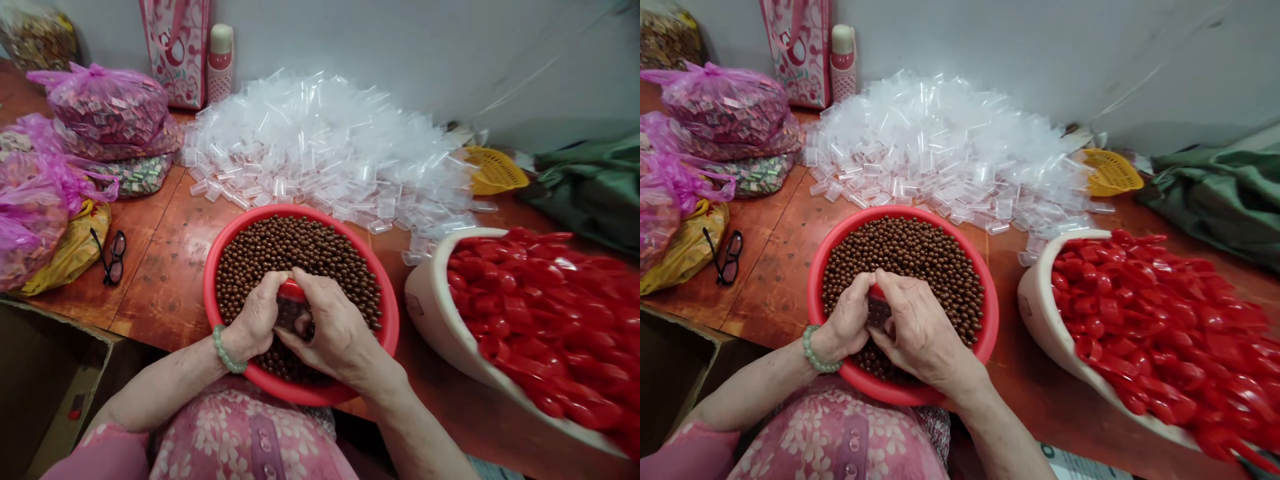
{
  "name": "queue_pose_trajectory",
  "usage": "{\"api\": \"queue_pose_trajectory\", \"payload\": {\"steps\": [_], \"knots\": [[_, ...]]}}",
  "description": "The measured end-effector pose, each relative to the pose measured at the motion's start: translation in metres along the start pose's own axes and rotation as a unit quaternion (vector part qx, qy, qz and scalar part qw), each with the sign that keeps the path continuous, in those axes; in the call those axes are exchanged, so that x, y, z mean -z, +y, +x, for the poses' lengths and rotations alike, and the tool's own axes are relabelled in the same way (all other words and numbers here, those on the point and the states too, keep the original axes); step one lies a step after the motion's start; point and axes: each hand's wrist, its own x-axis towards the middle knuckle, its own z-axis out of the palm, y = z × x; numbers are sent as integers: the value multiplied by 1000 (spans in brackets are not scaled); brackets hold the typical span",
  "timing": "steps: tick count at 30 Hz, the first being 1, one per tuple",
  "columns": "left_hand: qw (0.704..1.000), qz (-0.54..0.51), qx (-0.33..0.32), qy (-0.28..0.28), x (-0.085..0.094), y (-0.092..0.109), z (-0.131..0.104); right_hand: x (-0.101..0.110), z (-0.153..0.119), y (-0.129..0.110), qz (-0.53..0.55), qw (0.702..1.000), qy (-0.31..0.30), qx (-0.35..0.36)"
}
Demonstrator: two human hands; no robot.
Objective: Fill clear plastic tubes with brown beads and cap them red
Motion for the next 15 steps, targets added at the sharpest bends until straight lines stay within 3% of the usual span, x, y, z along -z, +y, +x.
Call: {"api": "queue_pose_trajectory", "payload": {"steps": [3,10,12,15], "knots": [[987,-121,69,-80,4,-1,3,2,2,4,44,999,-19,-23],[940,-176,211,-203,21,4,10,4,3,16,120,993,-14,-19],[931,-192,228,-211,22,5,9,3,2,17,128,992,-12,-8],[943,-198,198,-177,17,3,4,2,1,16,131,991,1,-2]]}}
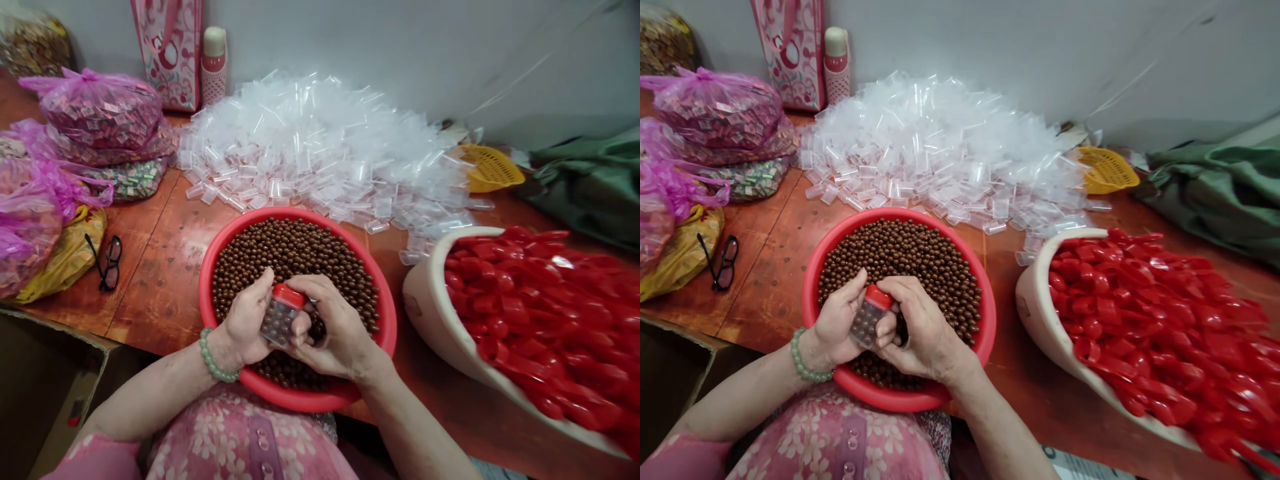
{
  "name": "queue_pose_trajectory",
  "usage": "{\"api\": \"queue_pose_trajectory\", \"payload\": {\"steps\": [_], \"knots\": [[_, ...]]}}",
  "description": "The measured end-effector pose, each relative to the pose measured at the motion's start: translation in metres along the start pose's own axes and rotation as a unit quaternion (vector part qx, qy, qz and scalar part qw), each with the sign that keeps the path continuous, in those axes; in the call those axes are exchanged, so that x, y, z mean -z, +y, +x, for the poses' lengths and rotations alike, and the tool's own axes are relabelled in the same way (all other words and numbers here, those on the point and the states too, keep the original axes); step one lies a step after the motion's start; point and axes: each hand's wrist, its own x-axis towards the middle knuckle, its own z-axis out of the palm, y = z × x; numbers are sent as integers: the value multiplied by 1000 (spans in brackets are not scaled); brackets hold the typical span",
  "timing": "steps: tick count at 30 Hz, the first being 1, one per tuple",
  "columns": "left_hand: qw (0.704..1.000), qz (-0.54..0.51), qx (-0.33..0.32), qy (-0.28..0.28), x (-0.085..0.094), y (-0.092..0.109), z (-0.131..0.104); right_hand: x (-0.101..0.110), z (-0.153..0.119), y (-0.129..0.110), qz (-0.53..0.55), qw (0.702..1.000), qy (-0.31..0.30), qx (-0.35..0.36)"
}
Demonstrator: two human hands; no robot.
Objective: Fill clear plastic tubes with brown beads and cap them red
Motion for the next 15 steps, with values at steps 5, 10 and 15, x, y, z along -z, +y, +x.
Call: {"api": "queue_pose_trajectory", "payload": {"steps": [5,10,15], "knots": [[993,49,-77,70,-9,-11,2,-5,-1,-2,9,1000,-12,-10],[995,41,-77,50,-13,-16,7,-7,-1,-3,4,999,48,0],[996,1,-66,56,-22,-18,7,-4,-4,-6,-5,998,65,12]]}}
